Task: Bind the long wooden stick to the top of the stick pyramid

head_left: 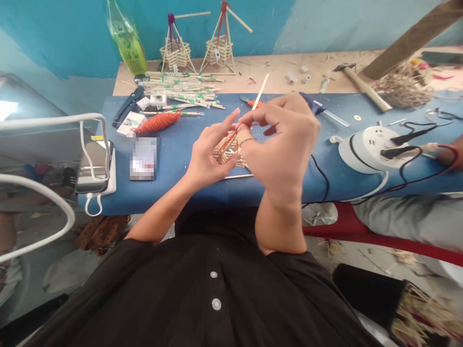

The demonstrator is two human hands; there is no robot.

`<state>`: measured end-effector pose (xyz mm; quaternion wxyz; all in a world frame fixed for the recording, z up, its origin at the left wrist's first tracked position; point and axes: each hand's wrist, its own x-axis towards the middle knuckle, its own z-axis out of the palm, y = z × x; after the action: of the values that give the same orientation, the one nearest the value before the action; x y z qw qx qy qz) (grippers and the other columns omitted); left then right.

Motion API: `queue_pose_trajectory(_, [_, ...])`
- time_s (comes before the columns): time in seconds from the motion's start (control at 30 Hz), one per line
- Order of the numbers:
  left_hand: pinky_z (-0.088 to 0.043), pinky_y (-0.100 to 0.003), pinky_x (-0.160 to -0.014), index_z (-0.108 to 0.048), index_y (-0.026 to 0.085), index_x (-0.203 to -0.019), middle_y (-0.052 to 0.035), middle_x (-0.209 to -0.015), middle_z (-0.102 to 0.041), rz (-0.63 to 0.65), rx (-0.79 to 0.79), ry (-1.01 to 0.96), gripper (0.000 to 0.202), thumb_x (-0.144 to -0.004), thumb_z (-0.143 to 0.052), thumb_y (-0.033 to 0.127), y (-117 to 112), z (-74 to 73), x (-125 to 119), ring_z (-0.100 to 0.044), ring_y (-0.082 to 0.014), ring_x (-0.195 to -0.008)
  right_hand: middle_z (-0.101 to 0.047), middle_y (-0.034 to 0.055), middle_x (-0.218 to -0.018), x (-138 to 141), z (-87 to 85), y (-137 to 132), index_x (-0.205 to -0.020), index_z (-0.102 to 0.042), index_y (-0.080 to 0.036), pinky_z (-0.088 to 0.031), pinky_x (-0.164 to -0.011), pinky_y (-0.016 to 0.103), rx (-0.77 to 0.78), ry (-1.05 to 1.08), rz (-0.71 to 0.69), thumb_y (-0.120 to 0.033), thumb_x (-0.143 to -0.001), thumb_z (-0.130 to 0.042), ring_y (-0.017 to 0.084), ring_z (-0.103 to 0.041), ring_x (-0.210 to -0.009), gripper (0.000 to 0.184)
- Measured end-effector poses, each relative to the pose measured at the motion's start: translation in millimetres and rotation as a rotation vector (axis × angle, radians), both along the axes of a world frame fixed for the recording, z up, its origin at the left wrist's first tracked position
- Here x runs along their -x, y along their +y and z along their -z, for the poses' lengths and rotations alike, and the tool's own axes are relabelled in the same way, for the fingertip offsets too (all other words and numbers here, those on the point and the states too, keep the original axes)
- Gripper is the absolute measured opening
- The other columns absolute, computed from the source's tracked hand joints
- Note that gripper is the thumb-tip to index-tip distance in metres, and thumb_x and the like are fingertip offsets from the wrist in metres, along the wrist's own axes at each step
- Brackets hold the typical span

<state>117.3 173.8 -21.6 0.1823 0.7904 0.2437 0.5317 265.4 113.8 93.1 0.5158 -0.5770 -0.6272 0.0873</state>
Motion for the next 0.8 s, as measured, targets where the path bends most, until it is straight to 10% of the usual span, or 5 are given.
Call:
queue_pose_trajectory(0.47, [-0.061,-0.049,-0.110,-0.034,0.035,-0.180,-0.0105,-0.158,-0.071,-0.015,-0.020,0.004,0.083,-0.104,-0.064,0.052,3,2.8,-1,-0.071,-0.0293,-0.131,-0.080,-0.0059,-0.076,-62,-69.6,76,-0.079,-0.087,-0.030,-0.047,-0.052,0.025,0.332,-0.526,-0.673,-0.021,-0.090,-0.093,0.012,-0.070,-0.067,0.015])
queue_pose_trajectory(0.8, [-0.060,-0.046,-0.110,-0.041,0.032,-0.177,-0.0102,-0.151,-0.074,0.011,0.008,-0.007,0.079,-0.103,-0.066,0.047,2,0.9,2,-0.070,-0.0271,-0.128,-0.073,-0.0095,-0.064,-68,-64.4,88,-0.076,-0.084,-0.030,-0.033,-0.042,0.025,0.372,-0.609,-0.535,-0.008,-0.085,-0.093,0.004,-0.057,-0.051,0.025])
